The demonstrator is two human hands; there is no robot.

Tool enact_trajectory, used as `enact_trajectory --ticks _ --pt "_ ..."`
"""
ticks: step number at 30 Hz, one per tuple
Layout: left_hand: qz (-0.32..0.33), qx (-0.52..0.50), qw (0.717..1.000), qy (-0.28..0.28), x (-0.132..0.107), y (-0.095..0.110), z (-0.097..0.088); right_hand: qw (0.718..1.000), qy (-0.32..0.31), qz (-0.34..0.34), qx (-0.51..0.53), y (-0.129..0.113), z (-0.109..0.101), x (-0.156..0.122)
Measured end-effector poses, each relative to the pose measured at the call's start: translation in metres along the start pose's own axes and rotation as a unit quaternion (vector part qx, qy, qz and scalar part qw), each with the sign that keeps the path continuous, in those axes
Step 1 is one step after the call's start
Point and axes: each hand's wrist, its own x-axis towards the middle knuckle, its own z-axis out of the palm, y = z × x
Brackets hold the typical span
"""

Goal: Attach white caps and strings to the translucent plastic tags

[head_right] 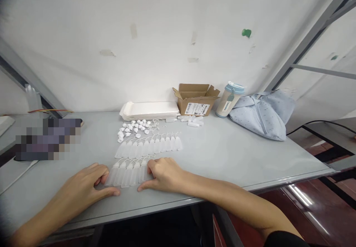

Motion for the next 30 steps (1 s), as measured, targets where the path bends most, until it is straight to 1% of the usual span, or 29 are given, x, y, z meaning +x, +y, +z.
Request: enact_trajectory --ticks 4,11,18,23,26,30 --pt "-0.002 0.011 1.0 0.004 -0.003 0.002 -0.001 1.0 0.002 0.007 -0.008 -0.001 0.001 0.0" --pt "-0.029 0.029 0.999 0.019 -0.002 0.006 0.002 1.0 0.006 0.001 -0.025 -0.001 0.003 0.0" --pt "-0.009 0.02 0.999 0.041 -0.001 0.005 0.002 0.999 0.011 -0.011 -0.029 -0.002 0.003 0.001" --pt "-0.006 0.015 0.999 0.051 -0.004 0.003 0.0 1.0 0.009 -0.027 -0.004 0.003 0.0 0.003" --pt "0.015 0.016 0.996 0.083 -0.004 0.003 -0.005 0.999 0.01 -0.043 0.025 0.007 -0.002 0.004" --pt "0.068 0.006 0.986 0.149 0.002 0.009 -0.017 0.996 0.001 -0.068 0.052 0.01 -0.006 0.004"
